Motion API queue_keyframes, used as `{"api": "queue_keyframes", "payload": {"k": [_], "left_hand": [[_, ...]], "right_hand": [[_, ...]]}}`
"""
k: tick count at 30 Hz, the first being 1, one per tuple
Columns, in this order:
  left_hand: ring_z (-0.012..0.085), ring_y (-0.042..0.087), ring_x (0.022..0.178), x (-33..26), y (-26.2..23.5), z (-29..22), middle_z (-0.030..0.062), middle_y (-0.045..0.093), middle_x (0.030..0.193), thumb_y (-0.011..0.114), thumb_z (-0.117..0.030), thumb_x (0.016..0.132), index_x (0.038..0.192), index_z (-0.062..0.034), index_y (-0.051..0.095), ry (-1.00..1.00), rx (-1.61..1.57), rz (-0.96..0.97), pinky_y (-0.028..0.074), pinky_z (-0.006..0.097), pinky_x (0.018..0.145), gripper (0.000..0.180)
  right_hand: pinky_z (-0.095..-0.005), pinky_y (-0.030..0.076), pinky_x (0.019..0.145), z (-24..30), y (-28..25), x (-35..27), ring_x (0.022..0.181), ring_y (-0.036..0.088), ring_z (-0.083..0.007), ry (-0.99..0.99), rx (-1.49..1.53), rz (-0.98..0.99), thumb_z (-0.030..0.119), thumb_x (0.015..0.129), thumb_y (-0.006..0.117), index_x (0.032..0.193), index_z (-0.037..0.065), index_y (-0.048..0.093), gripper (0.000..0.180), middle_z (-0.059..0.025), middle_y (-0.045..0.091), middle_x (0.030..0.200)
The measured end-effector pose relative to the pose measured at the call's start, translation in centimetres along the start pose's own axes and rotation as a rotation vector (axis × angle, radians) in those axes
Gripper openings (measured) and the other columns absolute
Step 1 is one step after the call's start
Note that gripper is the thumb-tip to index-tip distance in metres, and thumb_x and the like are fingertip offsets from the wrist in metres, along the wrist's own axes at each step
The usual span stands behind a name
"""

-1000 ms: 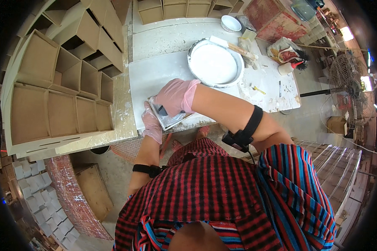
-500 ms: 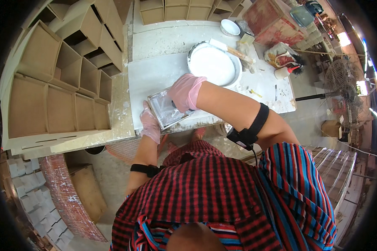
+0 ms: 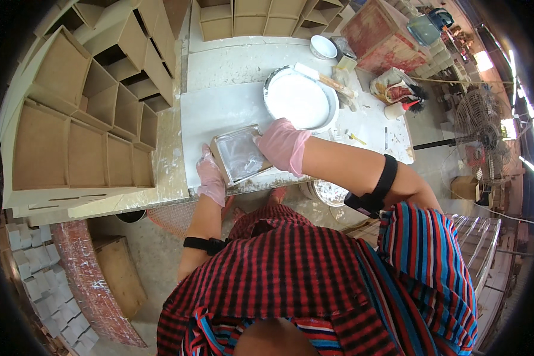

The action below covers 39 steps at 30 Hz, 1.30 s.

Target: Applying white paint to the surface of a small wooden box using a sponge applicator.

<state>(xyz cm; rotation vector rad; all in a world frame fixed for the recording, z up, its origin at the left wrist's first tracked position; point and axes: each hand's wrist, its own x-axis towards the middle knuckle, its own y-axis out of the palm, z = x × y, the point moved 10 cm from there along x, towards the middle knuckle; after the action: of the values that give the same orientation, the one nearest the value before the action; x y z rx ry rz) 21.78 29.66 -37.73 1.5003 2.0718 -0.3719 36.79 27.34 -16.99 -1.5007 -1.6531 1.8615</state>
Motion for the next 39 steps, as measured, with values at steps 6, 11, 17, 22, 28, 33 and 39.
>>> {"api": "queue_keyframes", "payload": {"k": [6, 11, 17, 22, 28, 33, 39], "left_hand": [[0.0276, 0.057, 0.068, -1.3, 0.2, -3.8, 0.0156, 0.065, 0.074, 0.048, -0.047, 0.096, 0.090, 0.0077, 0.066, 0.112, 0.353, -0.044, 0.045, 0.037, 0.069, 0.058], [0.0260, 0.057, 0.068, -1.4, 0.7, -4.2, 0.0150, 0.065, 0.074, 0.049, -0.047, 0.096, 0.088, 0.0074, 0.065, 0.112, 0.361, -0.023, 0.045, 0.036, 0.068, 0.058], [0.0232, 0.056, 0.067, -1.7, 1.2, -4.3, 0.0136, 0.064, 0.073, 0.051, -0.046, 0.096, 0.090, 0.0078, 0.065, 0.123, 0.313, -0.019, 0.045, 0.035, 0.066, 0.056], [0.0211, 0.056, 0.067, -3.1, 1.4, -5.8, 0.0134, 0.064, 0.074, 0.051, -0.045, 0.096, 0.092, 0.0084, 0.065, 0.142, 0.347, -0.038, 0.045, 0.034, 0.066, 0.055], [0.0202, 0.056, 0.068, -3.3, 1.8, -6.2, 0.0126, 0.065, 0.076, 0.051, -0.044, 0.096, 0.093, 0.0076, 0.065, 0.216, 0.383, -0.005, 0.046, 0.034, 0.066, 0.054], [0.0181, 0.055, 0.067, -2.6, 1.4, -4.8, 0.0112, 0.065, 0.075, 0.051, -0.045, 0.097, 0.093, 0.0072, 0.065, 0.184, 0.267, 0.007, 0.045, 0.032, 0.064, 0.054], [0.0168, 0.052, 0.063, -3.1, 1.5, -5.1, 0.0089, 0.063, 0.072, 0.052, -0.042, 0.097, 0.087, 0.0059, 0.065, 0.166, 0.281, -0.013, 0.043, 0.032, 0.061, 0.051]], "right_hand": [[-0.0419, 0.042, 0.045, -1.4, 2.6, 0.6, 0.056, 0.063, -0.0261, 0.003, -0.148, -0.021, 0.013, 0.076, 0.060, 0.135, -0.004, 0.045, 0.063, -0.0066, 0.059, 0.058], [-0.0378, 0.042, 0.040, -0.9, 3.2, -1.8, 0.048, 0.059, -0.0238, -0.018, 0.041, 0.060, 0.009, 0.078, 0.060, 0.147, 0.011, 0.035, 0.073, -0.0065, 0.056, 0.058], [-0.0404, 0.044, 0.045, -2.9, 2.1, -1.0, 0.056, 0.063, -0.0255, 0.038, -0.077, -0.128, 0.009, 0.076, 0.060, 0.139, -0.004, 0.040, 0.068, -0.0073, 0.060, 0.061], [-0.0416, 0.045, 0.045, -1.6, 3.8, -1.9, 0.056, 0.063, -0.0268, 0.011, 0.073, 0.015, 0.010, 0.078, 0.059, 0.138, -0.002, 0.043, 0.063, -0.0090, 0.061, 0.065], [-0.0406, 0.047, 0.053, 1.5, 5.5, -5.4, 0.065, 0.065, -0.0309, -0.108, 0.269, 0.172, 0.014, 0.079, 0.060, 0.137, 0.002, 0.045, 0.061, -0.0116, 0.063, 0.074], [-0.0417, 0.047, 0.053, -1.4, 4.3, -4.3, 0.065, 0.065, -0.0300, 0.000, 0.221, -0.084, 0.016, 0.078, 0.063, 0.142, 0.001, 0.038, 0.070, -0.0131, 0.064, 0.076], [-0.0447, 0.050, 0.058, 1.2, 5.4, -6.5, 0.067, 0.065, -0.0328, -0.077, 0.354, -0.062, 0.021, 0.078, 0.066, 0.136, 0.006, 0.048, 0.063, -0.0125, 0.066, 0.080]]}}
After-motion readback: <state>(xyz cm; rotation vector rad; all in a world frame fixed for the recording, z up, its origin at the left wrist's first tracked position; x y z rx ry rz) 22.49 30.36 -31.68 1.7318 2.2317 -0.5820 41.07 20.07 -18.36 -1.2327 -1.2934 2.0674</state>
